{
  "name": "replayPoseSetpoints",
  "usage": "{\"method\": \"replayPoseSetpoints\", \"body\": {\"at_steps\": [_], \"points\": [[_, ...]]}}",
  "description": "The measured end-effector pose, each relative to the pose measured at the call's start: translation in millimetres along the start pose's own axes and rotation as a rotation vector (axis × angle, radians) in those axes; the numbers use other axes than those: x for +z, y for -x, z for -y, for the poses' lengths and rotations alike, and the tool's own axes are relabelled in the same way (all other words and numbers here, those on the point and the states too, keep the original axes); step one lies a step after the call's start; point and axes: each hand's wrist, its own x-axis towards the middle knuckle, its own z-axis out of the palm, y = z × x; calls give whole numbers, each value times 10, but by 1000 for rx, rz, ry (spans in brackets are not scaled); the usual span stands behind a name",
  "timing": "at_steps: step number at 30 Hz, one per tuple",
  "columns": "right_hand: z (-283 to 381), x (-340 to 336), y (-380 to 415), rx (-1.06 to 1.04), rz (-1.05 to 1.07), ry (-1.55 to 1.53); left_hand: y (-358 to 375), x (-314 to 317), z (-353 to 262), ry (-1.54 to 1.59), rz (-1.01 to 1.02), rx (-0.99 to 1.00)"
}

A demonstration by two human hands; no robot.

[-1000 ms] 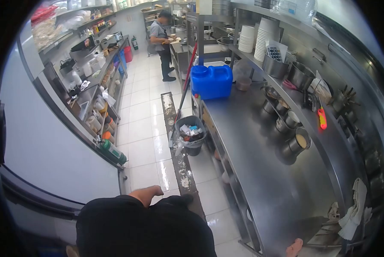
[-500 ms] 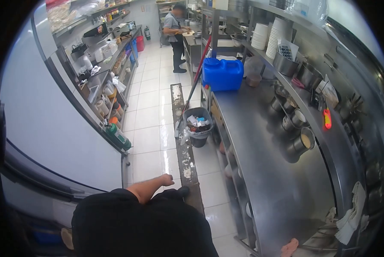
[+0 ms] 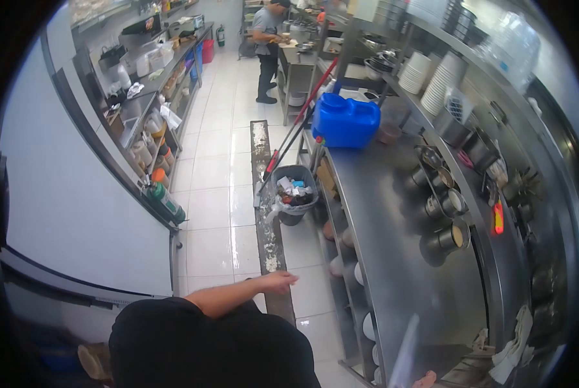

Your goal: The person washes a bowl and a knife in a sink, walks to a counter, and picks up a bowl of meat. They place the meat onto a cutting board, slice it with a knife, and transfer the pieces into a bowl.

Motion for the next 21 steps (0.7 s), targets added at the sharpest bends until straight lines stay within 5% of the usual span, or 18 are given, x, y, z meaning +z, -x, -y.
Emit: {"method": "replayPoseSetpoints", "body": {"at_steps": [1,2,8,11,21], "points": [[438,547,-82,-84,113,-270,55,14,-218,113,45,49],[612,1051,-331,100,259,-269,145,-12,-444,242,121,86],[2364,3370,-485,27,814,-364,744,-869,-1305,774,203,312],[2876,3972,-425,81,975,-356,934,-1591,-1358,672,172,449],[3967,4924,-477,50,1289,-201,1254,-2923,-1333,671,-190,470]]}}
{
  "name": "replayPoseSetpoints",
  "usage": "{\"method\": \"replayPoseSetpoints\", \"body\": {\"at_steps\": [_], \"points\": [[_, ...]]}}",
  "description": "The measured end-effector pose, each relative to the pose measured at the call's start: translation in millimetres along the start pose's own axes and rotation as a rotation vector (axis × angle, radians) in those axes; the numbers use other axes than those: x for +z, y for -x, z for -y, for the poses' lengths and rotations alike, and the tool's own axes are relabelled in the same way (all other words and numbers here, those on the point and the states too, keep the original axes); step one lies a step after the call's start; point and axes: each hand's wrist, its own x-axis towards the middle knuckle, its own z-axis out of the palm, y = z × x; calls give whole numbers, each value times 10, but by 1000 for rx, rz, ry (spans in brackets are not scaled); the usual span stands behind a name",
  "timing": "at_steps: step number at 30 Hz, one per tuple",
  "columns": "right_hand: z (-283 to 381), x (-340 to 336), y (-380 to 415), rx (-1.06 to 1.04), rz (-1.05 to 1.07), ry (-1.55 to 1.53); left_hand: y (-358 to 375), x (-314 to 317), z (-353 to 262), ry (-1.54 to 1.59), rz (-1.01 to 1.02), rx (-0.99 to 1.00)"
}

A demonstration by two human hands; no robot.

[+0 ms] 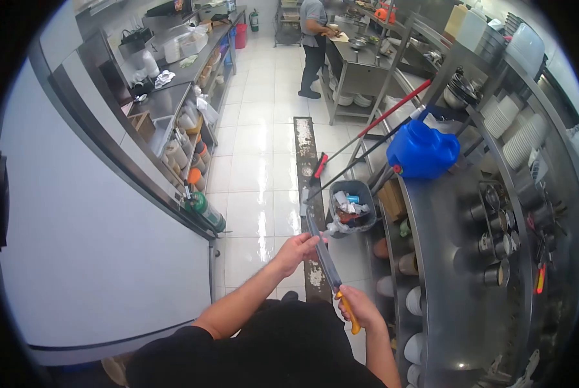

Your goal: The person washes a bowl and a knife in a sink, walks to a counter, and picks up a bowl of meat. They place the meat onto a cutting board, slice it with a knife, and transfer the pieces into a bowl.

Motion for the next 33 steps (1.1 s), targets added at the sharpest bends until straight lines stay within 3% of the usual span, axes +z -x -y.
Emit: {"method": "replayPoseSetpoints", "body": {"at_steps": [7,13,22,26,30,33], "points": [[454,-128,-634,62,90,-21,-392,-309,-396,5,-47,-36],[936,-420,-1459,64,256,-86,-1139,-773,-662,21,-4,-53],[2114,-741,-2775,76,434,-140,-2330,-1281,-1621,78,-52,-47],[2868,-629,-3278,128,454,-28,-2640,-1649,-2005,85,-210,-19],[3430,-532,-3843,163,521,52,-2830,-2049,-2339,173,-200,70],[3859,-424,-4245,146,386,53,-3078,-2423,-2532,137,-276,28]]}}
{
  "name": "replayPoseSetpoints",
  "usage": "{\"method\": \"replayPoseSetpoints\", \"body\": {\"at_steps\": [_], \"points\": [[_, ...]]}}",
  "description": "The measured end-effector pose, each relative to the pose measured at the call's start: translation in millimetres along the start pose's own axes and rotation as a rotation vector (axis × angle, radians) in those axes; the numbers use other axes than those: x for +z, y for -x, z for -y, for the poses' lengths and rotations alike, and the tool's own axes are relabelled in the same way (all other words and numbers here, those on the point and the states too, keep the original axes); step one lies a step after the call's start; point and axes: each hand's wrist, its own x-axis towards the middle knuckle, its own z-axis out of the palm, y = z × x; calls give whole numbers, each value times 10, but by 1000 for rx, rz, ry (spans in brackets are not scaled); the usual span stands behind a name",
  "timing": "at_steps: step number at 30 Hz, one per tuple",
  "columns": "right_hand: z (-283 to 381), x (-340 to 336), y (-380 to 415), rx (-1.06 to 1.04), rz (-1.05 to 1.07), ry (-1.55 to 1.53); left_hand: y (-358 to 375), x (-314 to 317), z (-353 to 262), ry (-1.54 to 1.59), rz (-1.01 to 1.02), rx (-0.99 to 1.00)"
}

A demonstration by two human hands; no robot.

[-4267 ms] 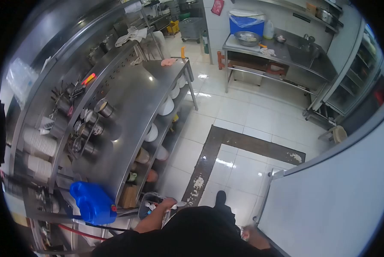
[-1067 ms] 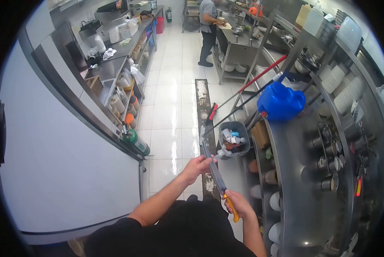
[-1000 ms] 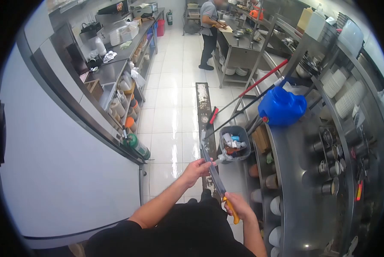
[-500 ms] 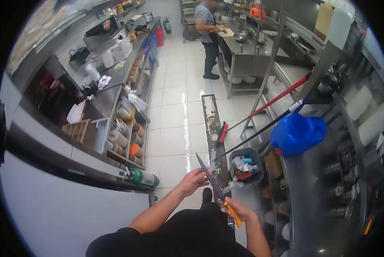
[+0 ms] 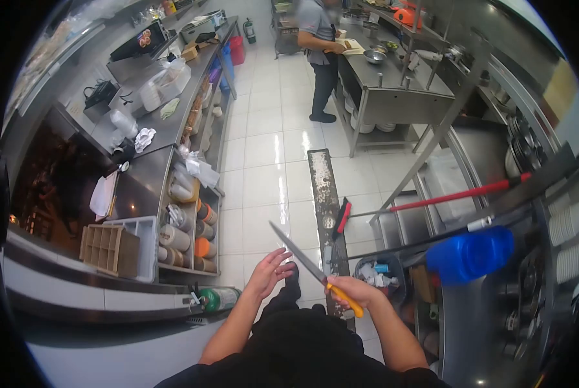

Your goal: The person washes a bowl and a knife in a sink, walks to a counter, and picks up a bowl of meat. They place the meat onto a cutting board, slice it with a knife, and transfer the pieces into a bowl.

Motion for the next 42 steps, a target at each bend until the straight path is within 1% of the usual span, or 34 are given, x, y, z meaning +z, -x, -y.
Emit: {"method": "replayPoseSetpoints", "body": {"at_steps": [1,4,5,6,7,9,10,13,16,19,20,23,24,26,28,29,30,31,33,35,36,39,40,42], "points": [[156,-19,-119,-11,-65,-9,-128,-126,-46,-25,-33,-20],[567,-360,-688,-103,-407,96,-579,-549,-183,-281,-129,-146],[718,-432,-779,-119,-525,139,-748,-620,-266,-391,-145,-97],[925,-557,-857,-59,-735,490,-887,-687,-335,-502,-161,-52],[1141,-613,-882,-76,-817,782,-1029,-734,-441,-620,-175,-1],[1599,-656,-844,-110,-956,1372,-1335,-533,-876,-945,-135,192],[1897,-543,-773,-47,-927,1332,-1518,-388,-1096,-1106,-111,291],[2290,-604,-810,-7,-824,1447,-2147,-84,-1609,-1370,118,729],[2496,-658,-922,-104,-777,1414,-2601,208,-1967,-1604,353,711],[2753,-874,-1089,-160,-730,1334,-3088,349,-2125,-1825,616,542],[2812,-1021,-1161,-204,-724,1340,-3294,331,-2118,-1779,661,534],[3163,-1380,-1331,-227,-742,1314,-3893,311,-2191,-1692,704,565],[3323,-1513,-1429,-187,-744,1302,-4113,340,-2249,-1697,749,540],[3654,-1775,-1579,-99,-737,1276,-4483,428,-2473,-1623,751,518],[3846,-2181,-1824,-354,-866,1323,-4782,448,-2598,-1509,731,492],[4044,-2308,-1932,-491,-936,1343,-4953,460,-2688,-1491,644,399],[4240,-2440,-2021,-506,-993,1313,-5097,443,-2767,-1471,556,305],[4478,-2512,-2110,-586,-1087,1311,-5215,401,-2824,-1445,467,208],[4912,-2624,-2235,-731,-1280,1317,-5550,191,-2876,-1397,351,214],[5319,-2644,-2295,-683,-1269,1202,-5844,87,-2989,-1329,205,203],[5508,-2676,-2334,-663,-1266,1148,-6012,11,-3029,-1336,175,258],[5758,-2893,-2650,-718,-1240,1149,-6452,-30,-3259,-1295,36,208],[5819,-2964,-2750,-668,-1229,1203,-6634,-40,-3331,-1274,36,283],[5932,-3129,-2937,-595,-1199,1198,-7031,-77,-3423,-1209,-11,291]]}}
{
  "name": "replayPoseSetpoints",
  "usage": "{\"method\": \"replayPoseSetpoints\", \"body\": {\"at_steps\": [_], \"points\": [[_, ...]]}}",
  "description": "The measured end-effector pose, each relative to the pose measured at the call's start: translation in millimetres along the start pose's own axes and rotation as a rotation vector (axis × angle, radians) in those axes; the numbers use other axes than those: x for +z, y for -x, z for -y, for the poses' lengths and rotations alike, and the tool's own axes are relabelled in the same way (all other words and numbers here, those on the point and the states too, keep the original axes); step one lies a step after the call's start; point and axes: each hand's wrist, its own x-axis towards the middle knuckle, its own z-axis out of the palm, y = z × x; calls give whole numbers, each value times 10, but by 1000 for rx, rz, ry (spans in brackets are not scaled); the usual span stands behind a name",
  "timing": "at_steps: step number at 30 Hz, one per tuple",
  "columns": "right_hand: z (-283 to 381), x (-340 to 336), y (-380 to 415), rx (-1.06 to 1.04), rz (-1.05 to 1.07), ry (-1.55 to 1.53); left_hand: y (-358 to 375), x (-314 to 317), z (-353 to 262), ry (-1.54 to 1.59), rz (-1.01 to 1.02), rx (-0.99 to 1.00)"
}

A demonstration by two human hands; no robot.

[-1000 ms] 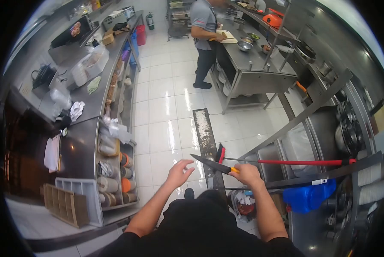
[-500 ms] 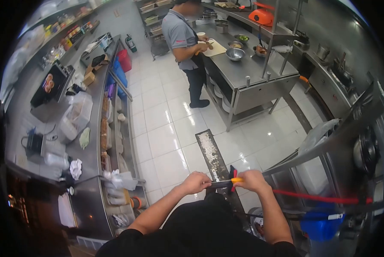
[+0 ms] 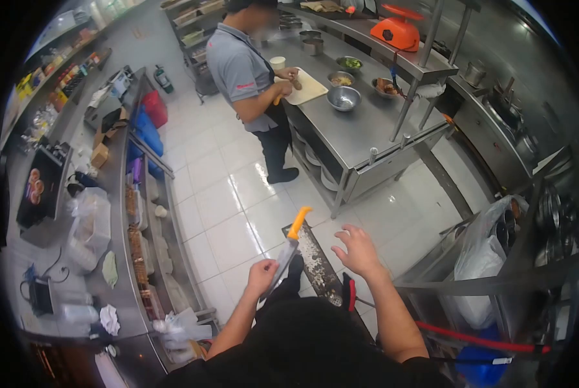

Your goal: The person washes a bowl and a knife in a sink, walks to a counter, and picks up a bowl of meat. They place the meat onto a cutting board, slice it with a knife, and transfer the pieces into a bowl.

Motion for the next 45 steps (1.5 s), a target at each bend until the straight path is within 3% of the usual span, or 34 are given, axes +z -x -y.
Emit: {"method": "replayPoseSetpoints", "body": {"at_steps": [7,15,20,28,38,45], "points": [[-148,158,-453,198,236,44,-1500,-192,-182,89,30,91],[-180,-89,-532,528,94,19,-2822,-135,-904,178,229,249],[-180,162,-341,679,36,-16,-3243,183,-1157,224,301,240],[-490,462,-371,884,-66,-257,-3787,687,-1329,304,181,115],[-1586,-111,-1006,737,-79,-257,-4471,1242,-1678,529,32,-41],[-2046,-286,-1230,703,59,-244,-4871,1488,-1874,546,-167,-38]]}}
